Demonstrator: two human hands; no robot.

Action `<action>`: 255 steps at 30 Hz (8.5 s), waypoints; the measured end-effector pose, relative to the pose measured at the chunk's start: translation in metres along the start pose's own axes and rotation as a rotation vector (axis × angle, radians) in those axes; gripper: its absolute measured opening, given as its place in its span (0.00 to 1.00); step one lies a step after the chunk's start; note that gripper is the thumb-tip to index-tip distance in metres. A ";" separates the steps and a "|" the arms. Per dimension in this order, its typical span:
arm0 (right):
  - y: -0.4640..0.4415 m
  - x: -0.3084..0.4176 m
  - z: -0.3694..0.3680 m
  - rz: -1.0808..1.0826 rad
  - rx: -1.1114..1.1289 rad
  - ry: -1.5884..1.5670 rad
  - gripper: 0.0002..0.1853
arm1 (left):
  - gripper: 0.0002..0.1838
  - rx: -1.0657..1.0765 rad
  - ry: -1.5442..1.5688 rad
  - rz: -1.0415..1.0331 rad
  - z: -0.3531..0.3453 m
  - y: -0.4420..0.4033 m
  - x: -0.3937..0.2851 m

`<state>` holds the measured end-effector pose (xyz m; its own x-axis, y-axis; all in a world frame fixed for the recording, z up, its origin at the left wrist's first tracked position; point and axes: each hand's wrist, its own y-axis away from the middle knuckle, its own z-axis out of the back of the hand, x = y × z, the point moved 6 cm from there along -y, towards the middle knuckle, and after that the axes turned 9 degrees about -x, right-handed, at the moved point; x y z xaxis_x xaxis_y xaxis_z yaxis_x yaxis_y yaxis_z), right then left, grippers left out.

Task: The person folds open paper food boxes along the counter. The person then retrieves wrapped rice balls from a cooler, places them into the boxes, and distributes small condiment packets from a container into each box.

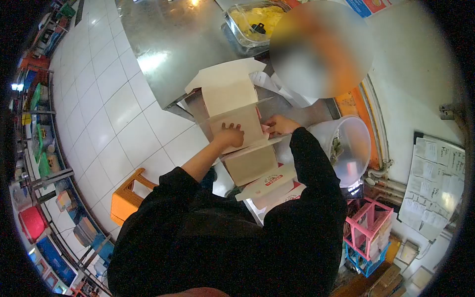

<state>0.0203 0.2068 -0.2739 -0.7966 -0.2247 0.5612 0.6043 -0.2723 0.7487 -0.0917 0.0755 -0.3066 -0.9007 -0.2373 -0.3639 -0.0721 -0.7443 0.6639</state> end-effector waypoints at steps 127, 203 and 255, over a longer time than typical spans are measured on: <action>-0.347 0.904 -0.106 1.361 -0.044 0.458 0.14 | 0.12 -1.554 0.718 1.272 0.188 0.385 0.814; -1.077 1.470 0.898 -0.655 -1.538 0.850 0.09 | 0.21 -1.976 0.622 -1.670 1.700 -0.024 1.507; -1.090 1.568 0.973 -0.254 -1.139 0.061 0.35 | 0.44 -0.331 1.769 -1.066 1.578 -0.113 1.489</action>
<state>-1.9022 1.0619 0.1334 -0.9130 -0.0794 0.4002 0.1169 -0.9907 0.0702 -2.1008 0.7913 0.1076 0.7234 0.2046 -0.6594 0.0760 -0.9729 -0.2185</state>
